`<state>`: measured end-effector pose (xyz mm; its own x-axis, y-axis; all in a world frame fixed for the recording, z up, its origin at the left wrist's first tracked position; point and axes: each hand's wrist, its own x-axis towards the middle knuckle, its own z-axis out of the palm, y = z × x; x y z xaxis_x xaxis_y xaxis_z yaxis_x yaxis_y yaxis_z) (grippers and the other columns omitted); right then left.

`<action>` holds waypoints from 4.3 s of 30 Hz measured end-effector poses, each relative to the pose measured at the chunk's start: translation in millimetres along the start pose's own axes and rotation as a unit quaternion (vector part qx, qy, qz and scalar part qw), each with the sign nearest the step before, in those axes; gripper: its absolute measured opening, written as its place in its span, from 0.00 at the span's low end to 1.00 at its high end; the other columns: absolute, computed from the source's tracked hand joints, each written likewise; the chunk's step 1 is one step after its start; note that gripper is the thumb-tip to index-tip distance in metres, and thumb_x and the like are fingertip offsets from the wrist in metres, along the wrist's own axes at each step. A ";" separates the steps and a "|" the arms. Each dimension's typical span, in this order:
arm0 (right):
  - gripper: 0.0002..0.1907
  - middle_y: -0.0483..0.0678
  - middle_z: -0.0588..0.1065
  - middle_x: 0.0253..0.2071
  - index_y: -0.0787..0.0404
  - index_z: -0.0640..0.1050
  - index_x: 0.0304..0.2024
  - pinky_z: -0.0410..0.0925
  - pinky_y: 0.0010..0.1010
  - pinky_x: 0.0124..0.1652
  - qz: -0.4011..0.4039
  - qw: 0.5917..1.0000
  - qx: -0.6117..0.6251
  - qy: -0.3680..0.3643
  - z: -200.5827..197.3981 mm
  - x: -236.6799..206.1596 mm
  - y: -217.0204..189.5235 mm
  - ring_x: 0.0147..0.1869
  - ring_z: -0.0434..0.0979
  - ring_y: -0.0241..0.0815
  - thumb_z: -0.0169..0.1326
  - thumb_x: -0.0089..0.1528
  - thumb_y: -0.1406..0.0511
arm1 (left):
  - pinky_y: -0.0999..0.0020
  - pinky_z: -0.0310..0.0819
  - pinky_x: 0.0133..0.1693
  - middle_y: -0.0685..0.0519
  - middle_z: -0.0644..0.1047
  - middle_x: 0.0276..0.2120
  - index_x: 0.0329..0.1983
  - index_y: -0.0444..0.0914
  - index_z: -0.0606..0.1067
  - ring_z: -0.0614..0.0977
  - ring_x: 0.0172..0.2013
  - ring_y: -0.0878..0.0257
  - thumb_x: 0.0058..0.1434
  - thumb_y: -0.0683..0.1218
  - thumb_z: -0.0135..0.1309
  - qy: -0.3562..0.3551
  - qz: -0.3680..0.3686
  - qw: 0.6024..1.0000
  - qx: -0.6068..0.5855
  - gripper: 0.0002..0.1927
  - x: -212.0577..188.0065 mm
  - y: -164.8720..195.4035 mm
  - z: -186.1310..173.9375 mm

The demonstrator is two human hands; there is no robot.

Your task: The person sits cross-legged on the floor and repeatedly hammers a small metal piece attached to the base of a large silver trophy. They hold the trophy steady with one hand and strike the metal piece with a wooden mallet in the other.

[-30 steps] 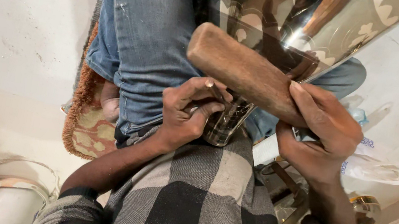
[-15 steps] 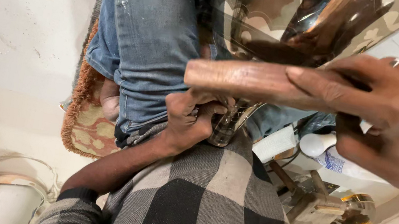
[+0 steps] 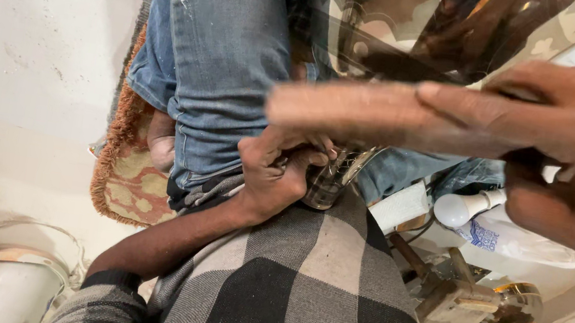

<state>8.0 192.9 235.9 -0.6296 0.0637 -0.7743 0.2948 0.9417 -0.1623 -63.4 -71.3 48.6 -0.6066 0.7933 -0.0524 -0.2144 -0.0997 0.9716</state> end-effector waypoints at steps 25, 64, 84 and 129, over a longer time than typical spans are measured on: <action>0.47 0.48 0.78 0.50 0.38 0.69 0.69 0.77 0.33 0.41 -0.069 0.987 -0.034 0.141 26.4 -26.8 -1.8 0.40 0.82 0.42 0.61 0.46 0.68 | 0.69 0.88 0.44 0.47 0.82 0.41 0.55 0.32 0.71 0.87 0.43 0.61 0.66 0.30 0.55 0.000 0.047 0.999 0.017 0.16 -22.0 -16.5 12.5; 0.29 0.55 0.76 0.50 0.68 0.76 0.57 0.71 0.26 0.54 0.235 0.647 0.533 0.493 242.0 -99.2 -88.9 0.52 0.77 0.39 0.55 0.51 0.75 | 0.60 0.74 0.20 0.51 0.81 0.26 0.58 0.42 0.74 0.82 0.22 0.58 0.52 0.37 0.62 -0.508 0.036 0.810 0.290 0.27 60.2 31.4 29.8; 0.28 0.64 0.76 0.47 0.73 0.75 0.55 0.76 0.40 0.42 0.267 0.725 0.258 0.581 348.5 -81.9 -164.0 0.46 0.81 0.58 0.57 0.51 0.77 | 0.67 0.67 0.15 0.51 0.79 0.21 0.56 0.41 0.76 0.77 0.16 0.65 0.56 0.34 0.55 -0.639 0.229 0.695 0.236 0.23 79.8 14.7 45.2; 0.28 0.59 0.78 0.45 0.72 0.76 0.59 0.76 0.29 0.36 0.273 0.596 0.412 0.632 402.1 -54.1 -153.3 0.42 0.82 0.45 0.59 0.55 0.73 | 0.69 0.59 0.12 0.56 0.71 0.15 0.54 0.38 0.75 0.68 0.12 0.69 0.61 0.36 0.51 -0.630 0.172 0.646 0.394 0.17 58.4 25.0 76.1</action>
<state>285.9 -87.8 56.7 -0.1623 0.9759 0.1456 0.6297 0.2160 -0.7462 -45.9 18.3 87.3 0.6979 0.7141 -0.0550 0.5249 -0.4576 0.7177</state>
